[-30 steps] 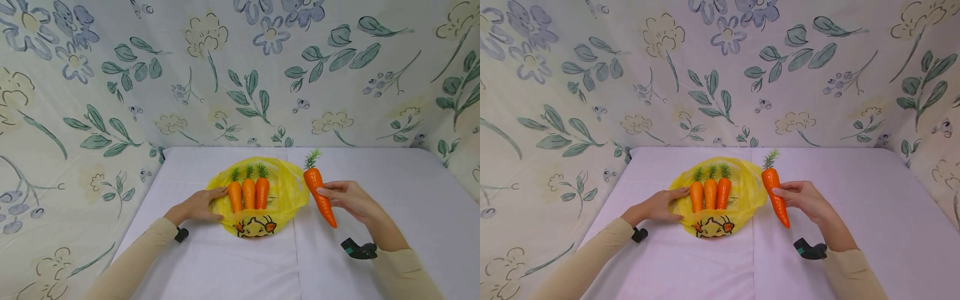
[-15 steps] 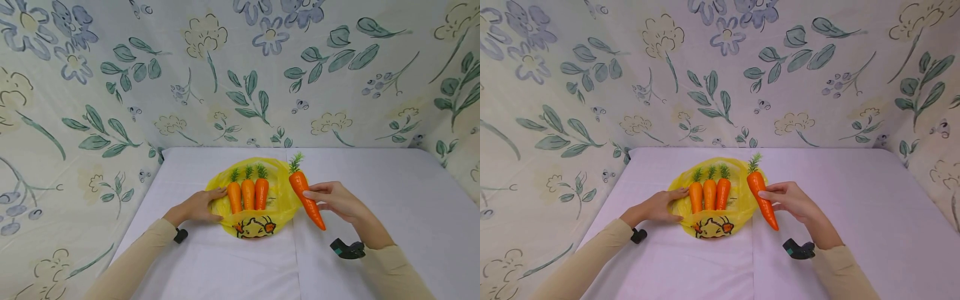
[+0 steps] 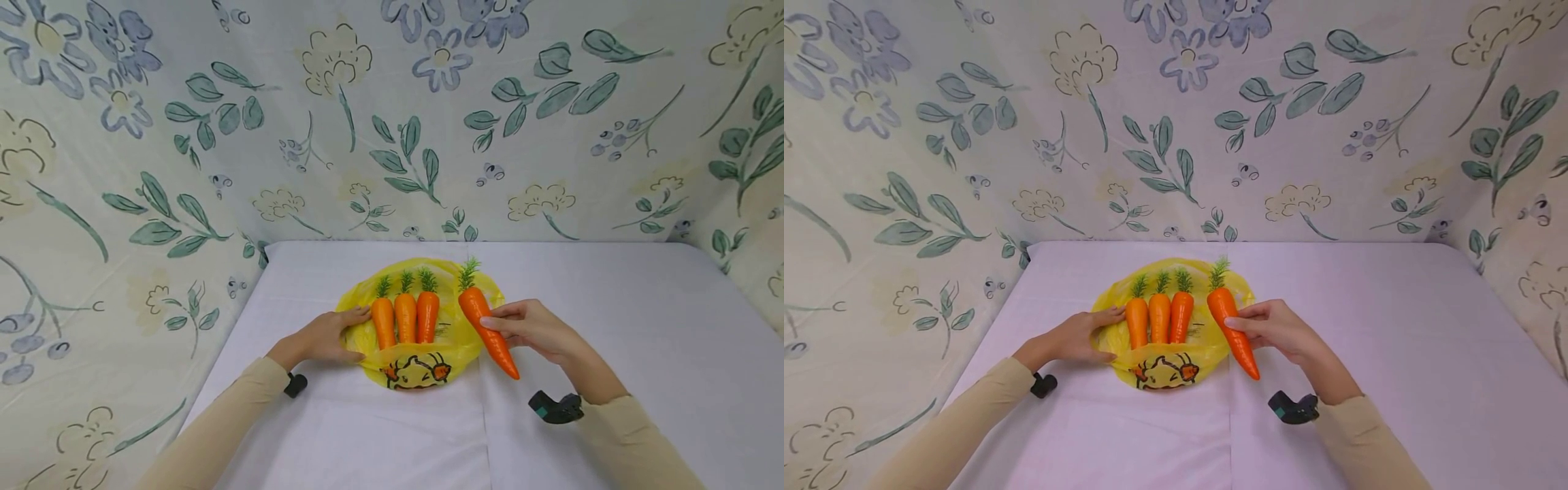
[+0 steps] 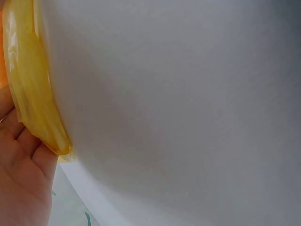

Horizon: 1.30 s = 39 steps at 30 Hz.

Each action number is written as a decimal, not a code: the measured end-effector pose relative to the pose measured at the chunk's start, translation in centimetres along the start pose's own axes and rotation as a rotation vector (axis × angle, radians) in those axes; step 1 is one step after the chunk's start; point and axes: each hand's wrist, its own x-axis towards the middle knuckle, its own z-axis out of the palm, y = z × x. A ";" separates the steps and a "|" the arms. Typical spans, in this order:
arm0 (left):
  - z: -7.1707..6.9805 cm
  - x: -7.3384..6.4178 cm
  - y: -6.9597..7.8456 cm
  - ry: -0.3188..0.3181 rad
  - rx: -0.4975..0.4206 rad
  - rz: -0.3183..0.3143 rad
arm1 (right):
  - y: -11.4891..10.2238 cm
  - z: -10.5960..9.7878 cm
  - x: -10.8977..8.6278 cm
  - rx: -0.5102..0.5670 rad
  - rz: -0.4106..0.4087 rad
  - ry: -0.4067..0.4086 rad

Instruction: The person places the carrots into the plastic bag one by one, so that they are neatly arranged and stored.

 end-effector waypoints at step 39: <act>-0.3 -0.2 0.4 -0.003 -0.020 -0.009 | -2.5 1.7 2.3 -0.197 0.025 -0.025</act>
